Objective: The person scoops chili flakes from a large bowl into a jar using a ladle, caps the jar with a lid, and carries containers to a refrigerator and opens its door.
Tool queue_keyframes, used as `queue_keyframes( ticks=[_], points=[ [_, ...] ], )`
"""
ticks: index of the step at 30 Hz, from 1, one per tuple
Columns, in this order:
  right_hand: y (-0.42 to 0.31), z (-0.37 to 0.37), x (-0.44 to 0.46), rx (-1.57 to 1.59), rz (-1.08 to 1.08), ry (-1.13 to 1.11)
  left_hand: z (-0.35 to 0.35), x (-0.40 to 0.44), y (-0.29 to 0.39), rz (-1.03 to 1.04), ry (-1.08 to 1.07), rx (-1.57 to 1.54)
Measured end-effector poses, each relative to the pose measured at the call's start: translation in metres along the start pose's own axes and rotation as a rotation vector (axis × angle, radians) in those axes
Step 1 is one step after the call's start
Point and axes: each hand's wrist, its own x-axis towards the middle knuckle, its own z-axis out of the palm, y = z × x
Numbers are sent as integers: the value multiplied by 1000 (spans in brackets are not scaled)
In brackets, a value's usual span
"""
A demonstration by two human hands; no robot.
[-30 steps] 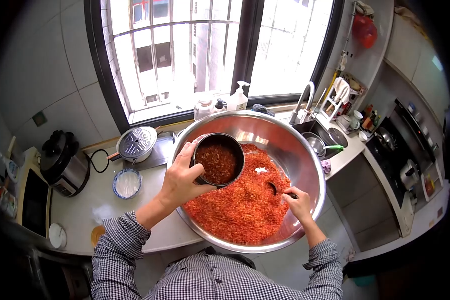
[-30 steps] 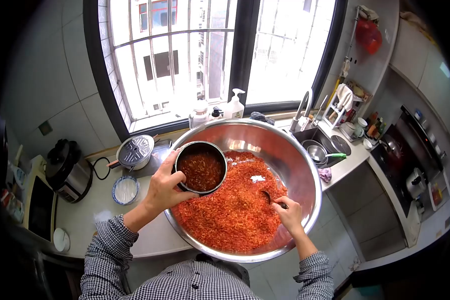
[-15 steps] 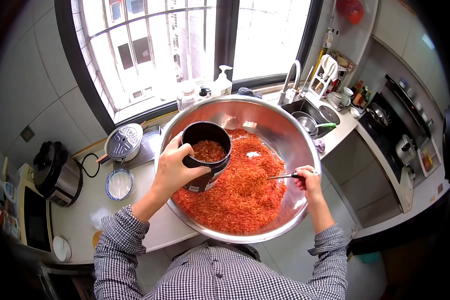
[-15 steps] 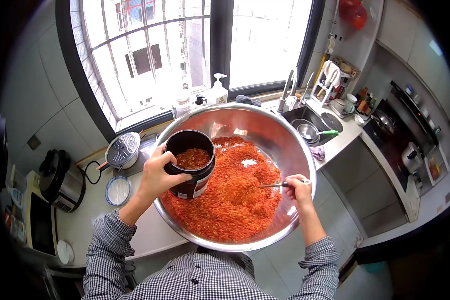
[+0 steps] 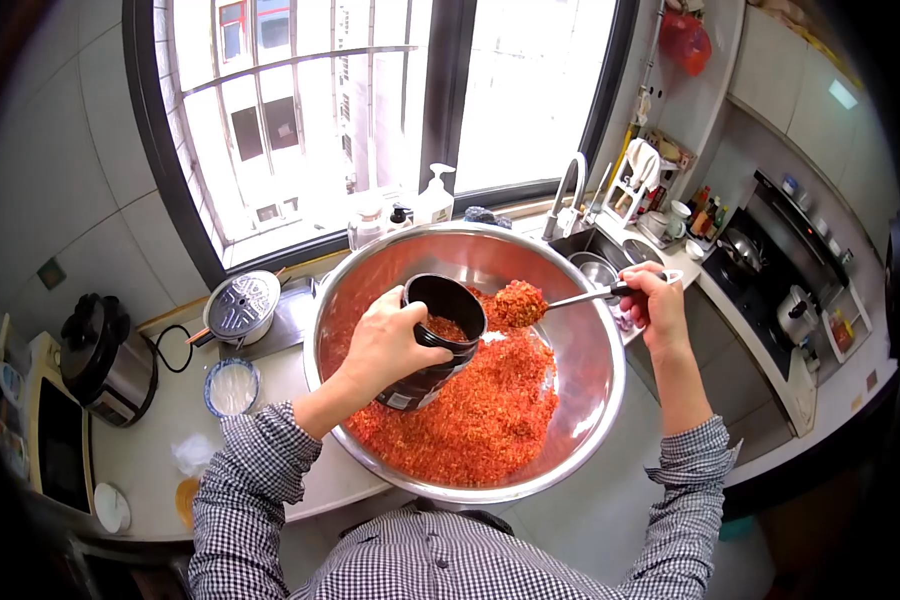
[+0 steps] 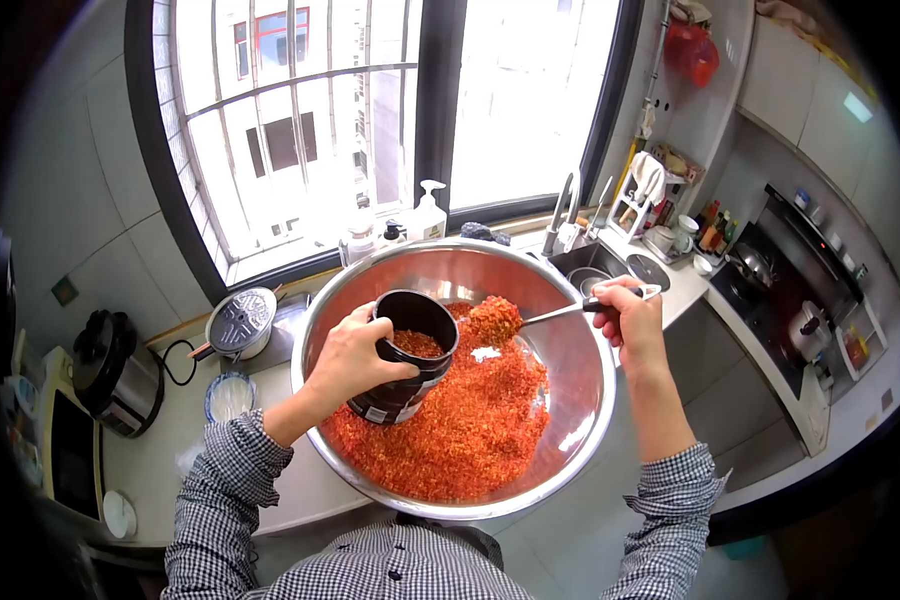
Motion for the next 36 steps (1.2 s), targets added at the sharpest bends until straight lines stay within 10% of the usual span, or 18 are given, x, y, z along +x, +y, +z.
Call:
queue_keyframes(
  ticks=[7, 9, 13, 22, 36],
  points=[
    [-35, 43, -38, -207, -287, -328, 7, 10, 11, -47, -33, -51],
    [-12, 56, -51, -420, -863, -524, 11, 6, 9, -22, 29, -86],
    [-23, 58, -66, -606, -1153, -566, 6, -2, 9, -6, 106, -198],
    [-30, 88, -39, -71, -181, -638, -35, -25, 16, -106, 235, -164],
    [-52, 220, -147, 32, -326, -976, -152, -174, -12, -231, 417, 26]
  ],
)
